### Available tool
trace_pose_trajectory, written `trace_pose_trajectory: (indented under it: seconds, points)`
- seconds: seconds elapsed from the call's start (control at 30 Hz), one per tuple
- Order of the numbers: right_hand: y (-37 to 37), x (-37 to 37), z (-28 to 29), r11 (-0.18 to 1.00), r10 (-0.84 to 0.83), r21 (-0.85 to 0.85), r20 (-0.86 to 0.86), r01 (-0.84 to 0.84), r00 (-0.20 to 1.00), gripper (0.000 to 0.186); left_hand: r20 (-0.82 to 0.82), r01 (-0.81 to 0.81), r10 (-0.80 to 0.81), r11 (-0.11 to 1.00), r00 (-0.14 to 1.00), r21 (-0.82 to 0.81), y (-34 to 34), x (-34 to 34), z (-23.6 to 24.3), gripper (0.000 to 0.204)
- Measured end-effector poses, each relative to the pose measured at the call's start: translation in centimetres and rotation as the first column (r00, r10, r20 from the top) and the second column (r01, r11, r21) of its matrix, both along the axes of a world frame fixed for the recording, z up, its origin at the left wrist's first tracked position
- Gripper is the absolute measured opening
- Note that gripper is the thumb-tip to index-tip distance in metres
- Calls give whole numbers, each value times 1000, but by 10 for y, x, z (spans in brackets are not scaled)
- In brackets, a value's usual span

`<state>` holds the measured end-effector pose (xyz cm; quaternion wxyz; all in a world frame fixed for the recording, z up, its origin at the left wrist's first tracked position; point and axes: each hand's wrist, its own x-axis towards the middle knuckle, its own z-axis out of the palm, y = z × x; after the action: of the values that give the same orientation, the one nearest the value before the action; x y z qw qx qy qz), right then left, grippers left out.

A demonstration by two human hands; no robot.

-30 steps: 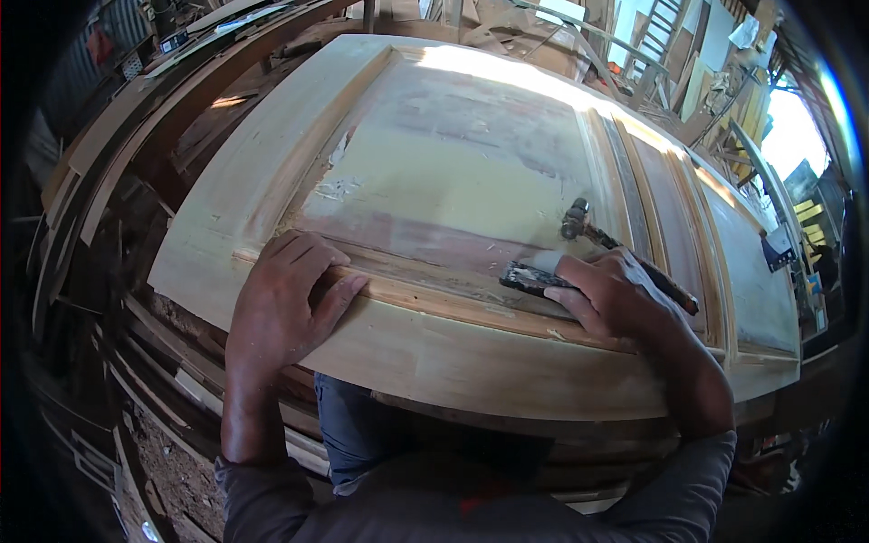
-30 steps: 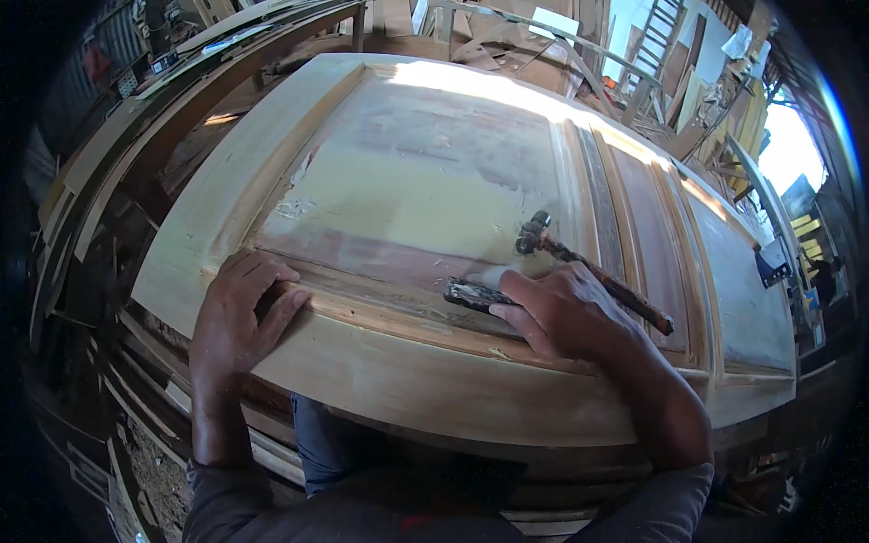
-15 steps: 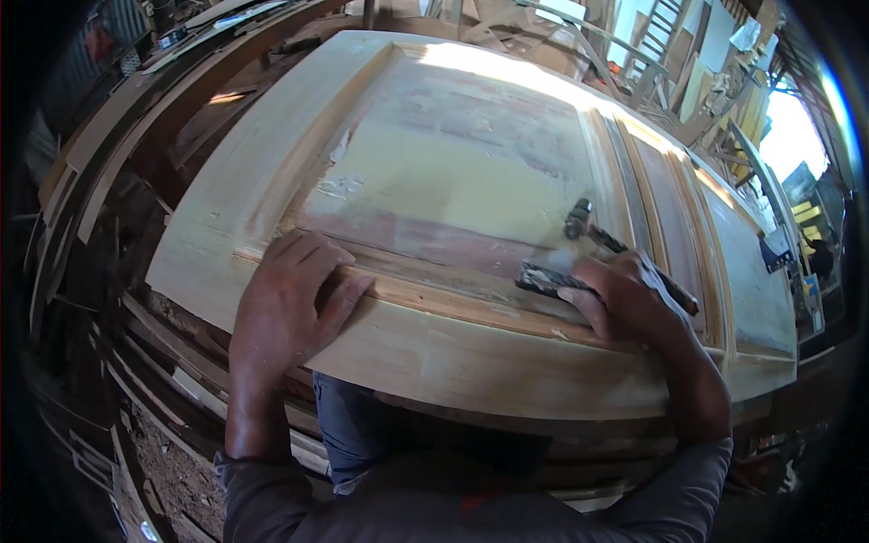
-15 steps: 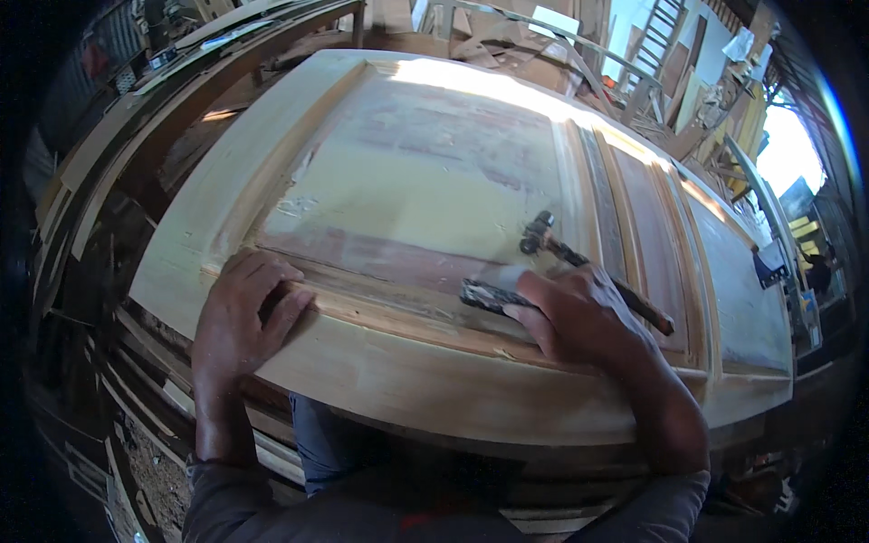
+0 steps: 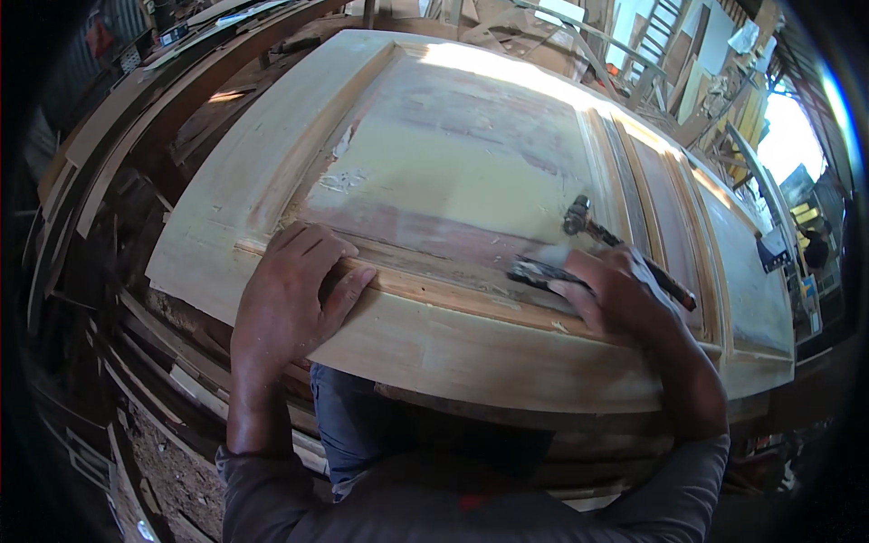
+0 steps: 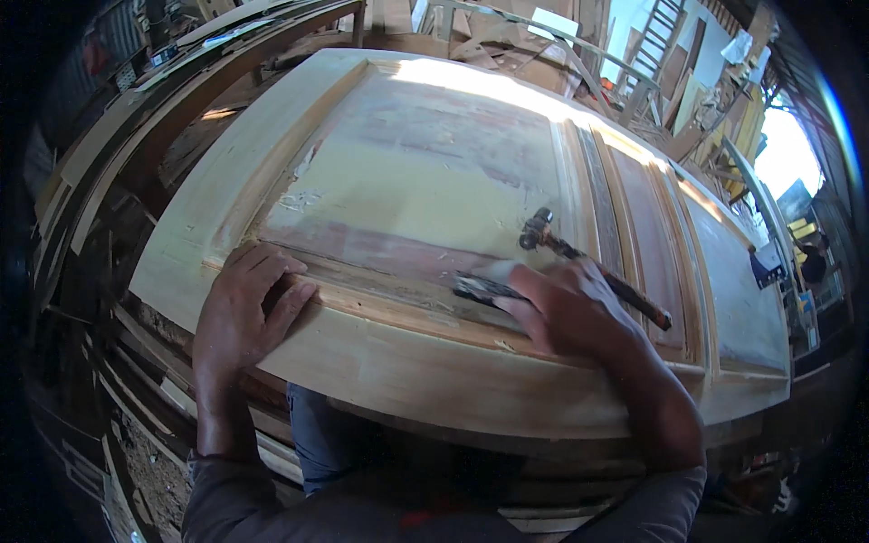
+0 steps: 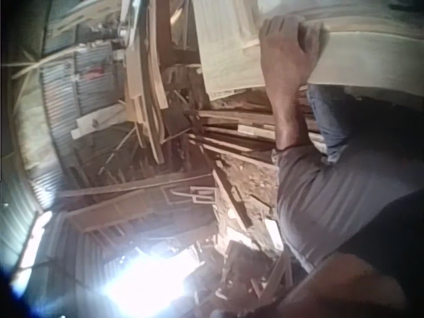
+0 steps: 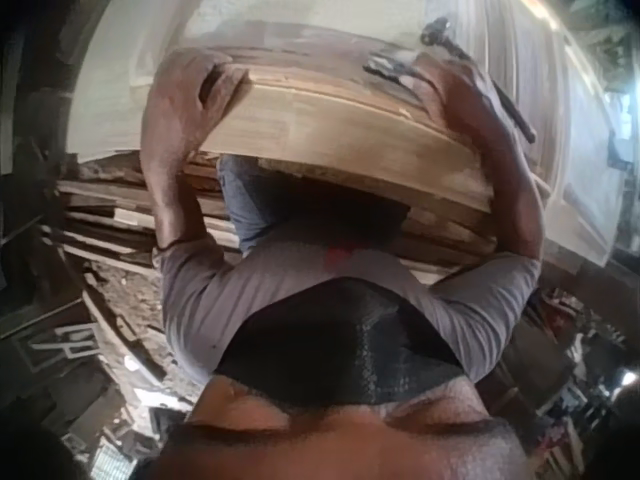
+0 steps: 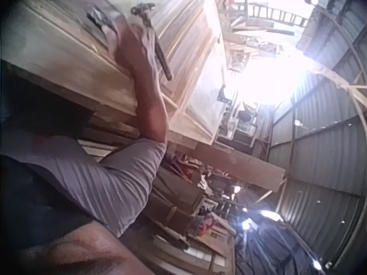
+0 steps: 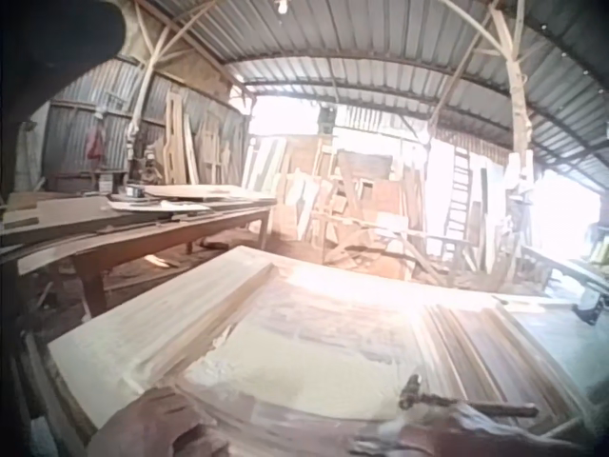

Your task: The person sands the surface of a wooden door with a sanding block and then uses a scraper and a hammer to refine the edges of the door panels.

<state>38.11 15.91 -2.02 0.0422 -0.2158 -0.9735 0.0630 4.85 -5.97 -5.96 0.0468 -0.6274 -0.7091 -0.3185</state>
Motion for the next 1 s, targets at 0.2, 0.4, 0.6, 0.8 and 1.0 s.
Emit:
trace_pose_trajectory:
  seconds: [0.2,0.4,0.6,0.8,1.0]
  points:
    - [-2,-12,2,997,56,-47,-45,-59,997,24,-9,22,-21,997,1000,69,-1,-1,-6,30]
    - [-8,-22,6,996,30,-85,-57,-35,998,21,15,20,-21,999,1000,27,-1,-1,-1,31]
    - [15,-49,5,994,-59,93,-53,63,997,21,-3,37,-37,998,999,51,-6,-5,-3,32]
    - [10,-38,29,999,-35,-43,-295,24,955,27,77,78,-80,996,994,39,-3,-12,0,30]
    - [9,-32,33,993,21,-114,-41,-25,999,26,58,68,-71,996,996,58,0,-17,-2,28]
